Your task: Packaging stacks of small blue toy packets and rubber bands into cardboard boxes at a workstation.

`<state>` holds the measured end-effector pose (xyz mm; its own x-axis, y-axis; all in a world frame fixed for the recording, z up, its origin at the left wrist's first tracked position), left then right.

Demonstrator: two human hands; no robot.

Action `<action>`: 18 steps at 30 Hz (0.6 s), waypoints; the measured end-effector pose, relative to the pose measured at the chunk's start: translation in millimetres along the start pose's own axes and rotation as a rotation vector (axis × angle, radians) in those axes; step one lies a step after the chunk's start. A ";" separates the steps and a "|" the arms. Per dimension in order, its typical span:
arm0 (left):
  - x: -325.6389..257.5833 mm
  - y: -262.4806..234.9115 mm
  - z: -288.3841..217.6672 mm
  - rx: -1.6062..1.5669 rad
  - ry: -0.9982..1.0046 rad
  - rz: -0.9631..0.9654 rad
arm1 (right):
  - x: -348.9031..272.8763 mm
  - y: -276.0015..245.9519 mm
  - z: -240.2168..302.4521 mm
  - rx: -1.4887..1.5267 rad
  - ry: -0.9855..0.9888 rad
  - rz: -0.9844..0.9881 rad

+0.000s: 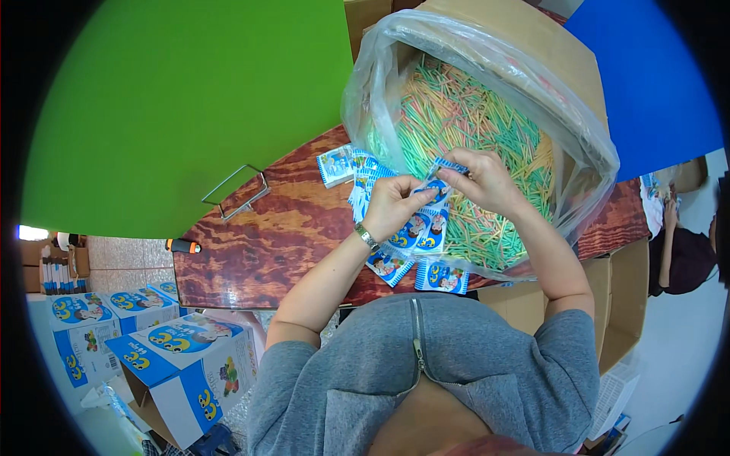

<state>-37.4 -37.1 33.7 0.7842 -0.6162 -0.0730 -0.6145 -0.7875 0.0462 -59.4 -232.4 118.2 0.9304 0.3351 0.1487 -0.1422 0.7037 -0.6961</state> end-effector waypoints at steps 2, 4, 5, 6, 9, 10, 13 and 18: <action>2.3 -2.0 6.7 0.053 -0.017 -0.015 | -0.2 1.2 -6.7 -0.001 -0.132 0.002; 2.1 -5.0 11.8 0.118 0.049 -0.065 | 0.8 0.8 -7.8 -0.026 -0.161 0.030; 1.3 -3.9 8.6 0.115 0.046 -0.067 | 2.3 0.7 -8.8 -0.052 -0.189 0.059; -0.8 -2.4 4.6 0.104 0.079 -0.093 | 5.3 -1.1 -8.5 -0.049 -0.189 0.066; 0.1 -10.1 -5.0 0.147 0.112 -0.131 | 25.7 -10.3 -17.8 0.238 0.017 0.248; 2.7 -14.2 -7.5 0.207 0.115 -0.135 | 41.5 -19.3 -33.3 0.261 0.007 0.258; 10.9 -15.4 -12.6 0.112 0.163 -0.167 | 107.0 -45.7 -99.2 0.072 0.092 0.034; 11.6 -8.3 0.9 0.146 0.129 -0.108 | 179.4 -63.1 -127.5 0.210 0.094 -0.106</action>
<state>-23.3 -37.7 31.5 0.8449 -0.5317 0.0587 -0.5249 -0.8452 -0.1009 159.5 -296.5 99.2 0.9697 0.1995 0.1409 -0.0998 0.8502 -0.5170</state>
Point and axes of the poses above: each hand's wrist, its own x-axis towards the middle knuckle, its own y-axis out of the palm, z = x × y, the point moved 1 cm from there along x, towards the middle knuckle, and after that the axes turned 4 degrees about z, right-handed, at the moved point
